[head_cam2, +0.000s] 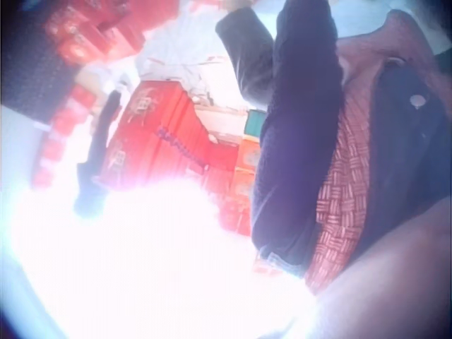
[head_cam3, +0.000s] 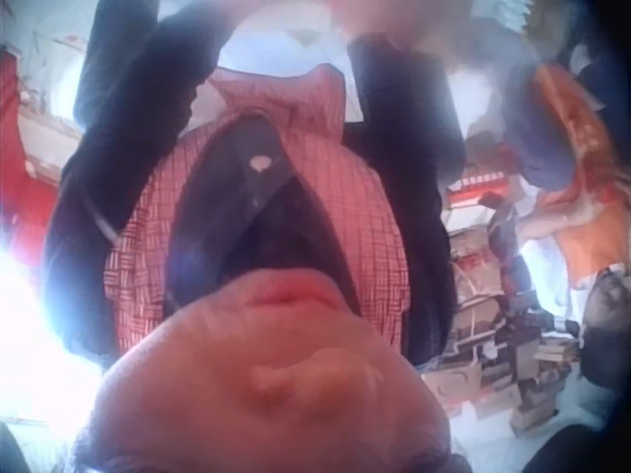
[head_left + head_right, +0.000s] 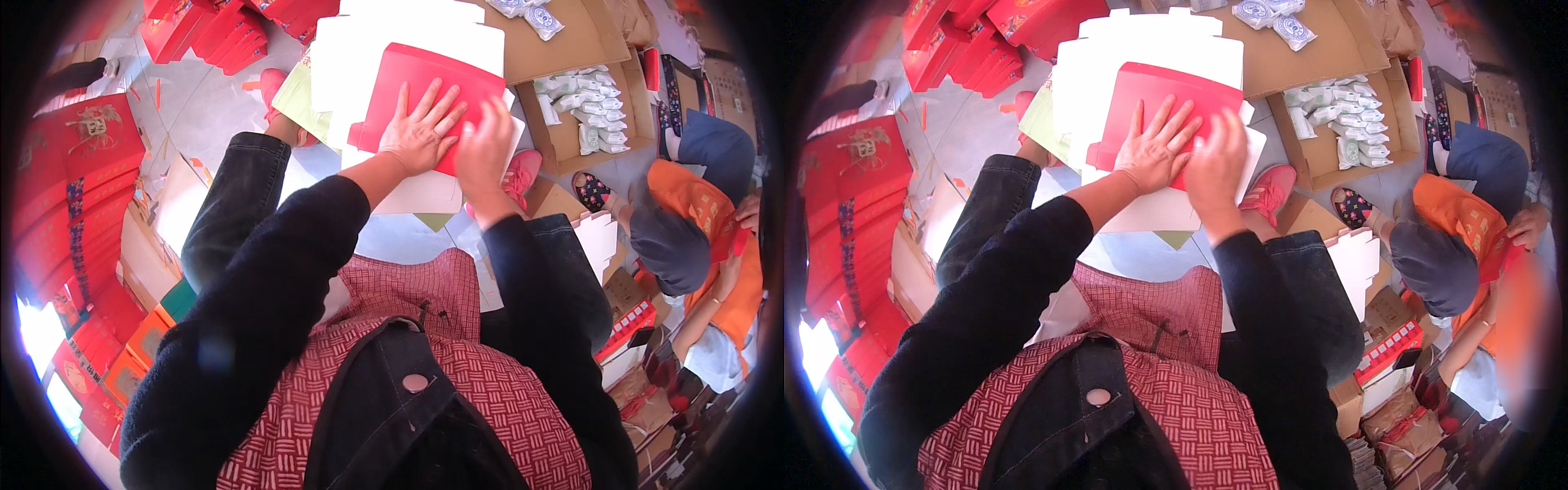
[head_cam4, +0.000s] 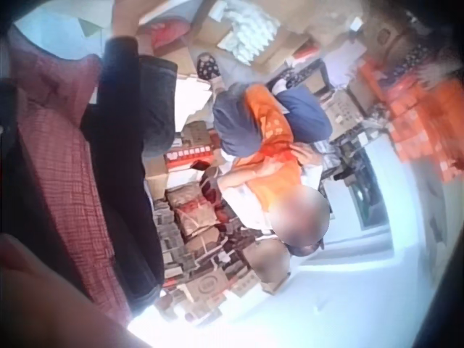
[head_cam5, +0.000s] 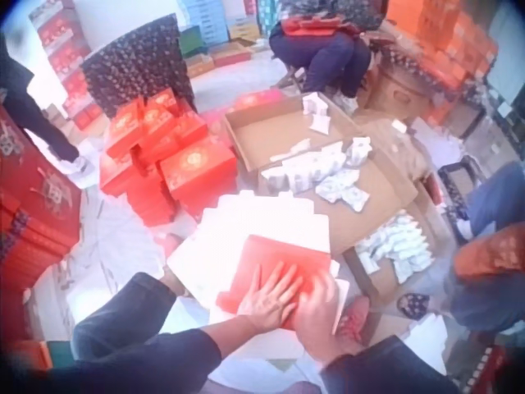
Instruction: The person folds red and white paper sheets into small boxes by hand, then places the finished boxes into a pile on the floor. The person repeats this process continuously.
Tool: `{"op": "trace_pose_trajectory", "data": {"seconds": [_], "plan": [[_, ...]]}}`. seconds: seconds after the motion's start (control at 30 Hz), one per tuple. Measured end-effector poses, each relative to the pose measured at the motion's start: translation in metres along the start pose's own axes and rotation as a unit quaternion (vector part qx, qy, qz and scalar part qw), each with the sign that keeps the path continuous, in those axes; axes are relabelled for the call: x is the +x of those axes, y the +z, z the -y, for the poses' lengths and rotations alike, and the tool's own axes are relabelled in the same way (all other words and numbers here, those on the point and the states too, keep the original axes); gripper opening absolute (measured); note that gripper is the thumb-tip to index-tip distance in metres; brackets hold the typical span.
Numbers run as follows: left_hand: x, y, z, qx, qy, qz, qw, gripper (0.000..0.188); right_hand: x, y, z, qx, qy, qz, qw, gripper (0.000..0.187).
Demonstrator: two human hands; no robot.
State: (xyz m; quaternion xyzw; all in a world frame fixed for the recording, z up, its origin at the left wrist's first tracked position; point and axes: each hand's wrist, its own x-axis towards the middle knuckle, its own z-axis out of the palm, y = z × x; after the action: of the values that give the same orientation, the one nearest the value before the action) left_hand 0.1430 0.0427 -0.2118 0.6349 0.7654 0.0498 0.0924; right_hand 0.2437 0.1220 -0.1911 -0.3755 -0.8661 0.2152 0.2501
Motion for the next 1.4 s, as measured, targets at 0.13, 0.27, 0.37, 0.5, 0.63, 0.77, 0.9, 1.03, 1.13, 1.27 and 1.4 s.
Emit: {"op": "trace_pose_trajectory", "data": {"seconds": [0.13, 0.27, 0.37, 0.5, 0.63, 0.77, 0.9, 1.03, 1.13, 1.27, 1.4], "plan": [[0.006, 0.001, 0.004, -0.015, 0.002, -0.002, 1.000, 0.051, -0.013, 0.039, -0.009, -0.045, -0.040, -0.004, 0.998, 0.034], [0.002, 0.008, 0.008, -0.049, -0.019, -0.033, 0.998, 0.049, -0.013, 0.044, -0.008, -0.063, -0.043, -0.008, 0.997, 0.036], [0.006, 0.008, 0.010, -0.063, -0.025, -0.060, 0.996, 0.047, -0.012, 0.046, -0.010, -0.086, -0.043, 0.020, 0.995, 0.038], [0.006, -0.001, 0.022, -0.184, -0.068, -0.217, 0.956, 0.050, -0.001, 0.027, -0.014, 0.011, -0.030, -0.060, 0.998, 0.034], [-0.018, -0.022, 0.056, -0.398, -0.305, -0.323, 0.803, 0.049, 0.003, -0.010, -0.046, 0.317, 0.317, -0.091, 0.889, 0.033], [-0.024, -0.049, 0.063, -0.610, -0.383, -0.299, 0.626, 0.042, 0.014, -0.029, -0.031, 0.475, 0.342, -0.014, 0.810, 0.058], [-0.070, -0.053, 0.048, -0.747, -0.383, -0.238, 0.489, 0.039, -0.012, -0.055, 0.010, 0.600, 0.404, -0.058, 0.688, 0.055], [-0.121, -0.054, 0.035, -0.575, -0.494, -0.198, 0.621, 0.036, -0.083, -0.082, 0.017, 0.617, 0.489, -0.002, 0.617, 0.051], [-0.140, -0.058, 0.015, -0.656, -0.552, -0.032, 0.514, 0.042, -0.109, -0.110, 0.036, 0.571, 0.687, 0.089, 0.440, 0.073], [-0.162, -0.054, 0.001, -0.805, -0.408, 0.134, 0.409, 0.031, -0.138, -0.104, 0.021, 0.739, 0.522, 0.043, 0.424, 0.097], [-0.176, -0.028, -0.045, -0.832, -0.341, 0.103, 0.425, 0.033, -0.148, -0.124, 0.090, 0.667, 0.430, 0.015, 0.609, 0.091]]}}
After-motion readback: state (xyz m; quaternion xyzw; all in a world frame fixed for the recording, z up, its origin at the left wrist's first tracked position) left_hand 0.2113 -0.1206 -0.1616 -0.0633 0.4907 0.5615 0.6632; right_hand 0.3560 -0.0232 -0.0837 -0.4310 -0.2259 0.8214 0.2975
